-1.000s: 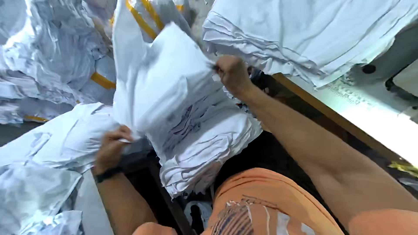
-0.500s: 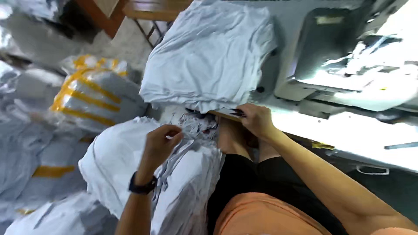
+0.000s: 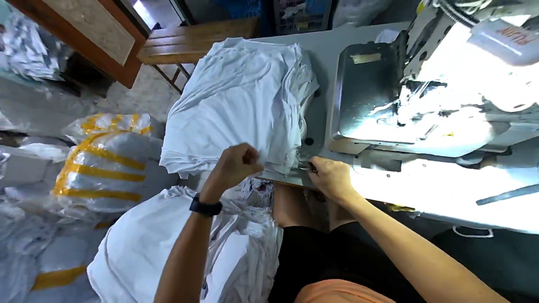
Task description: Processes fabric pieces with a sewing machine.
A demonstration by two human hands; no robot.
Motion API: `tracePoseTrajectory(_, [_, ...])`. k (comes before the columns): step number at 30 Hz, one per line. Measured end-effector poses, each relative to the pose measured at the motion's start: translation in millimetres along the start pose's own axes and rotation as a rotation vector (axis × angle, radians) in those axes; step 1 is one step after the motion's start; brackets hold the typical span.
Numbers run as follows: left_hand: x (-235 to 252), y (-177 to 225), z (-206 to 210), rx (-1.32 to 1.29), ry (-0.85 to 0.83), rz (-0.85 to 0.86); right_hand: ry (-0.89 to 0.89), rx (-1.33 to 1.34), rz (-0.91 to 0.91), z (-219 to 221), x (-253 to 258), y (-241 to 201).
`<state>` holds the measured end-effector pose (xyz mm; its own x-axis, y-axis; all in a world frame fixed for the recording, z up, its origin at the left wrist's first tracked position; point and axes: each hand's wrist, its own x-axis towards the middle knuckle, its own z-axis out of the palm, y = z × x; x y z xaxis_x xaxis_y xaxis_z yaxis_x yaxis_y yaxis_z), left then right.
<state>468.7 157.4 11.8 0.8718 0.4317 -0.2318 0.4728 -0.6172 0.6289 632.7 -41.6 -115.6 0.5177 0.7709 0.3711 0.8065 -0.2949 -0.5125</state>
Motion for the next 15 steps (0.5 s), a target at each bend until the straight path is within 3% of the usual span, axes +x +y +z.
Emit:
tracePoseTrajectory(2, [5,-14,-10,0.067,-0.225,-0.068,0.069,0.023,-0.053,5,-1,0])
tracePoseTrajectory(3, [10,-20,-14,0.090,-0.249,-0.061,0.121,0.057,-0.080,7,-1,-1])
tracePoseTrajectory(6, [36,0,-27,0.082,0.006,-0.003,0.252,0.205,-0.172,5,8,-19])
tracePoseTrajectory(9, [81,37,-18,0.127,0.192,0.125,0.288,0.141,-0.264,-3,30,-56])
tracePoseTrajectory(11, [112,49,-7,0.290,0.155,0.100,0.185,0.061,-0.149,-4,48,-79])
tracePoseTrajectory(15, [150,41,-2,0.542,0.069,0.031,-0.356,0.056,0.297,-19,92,-102])
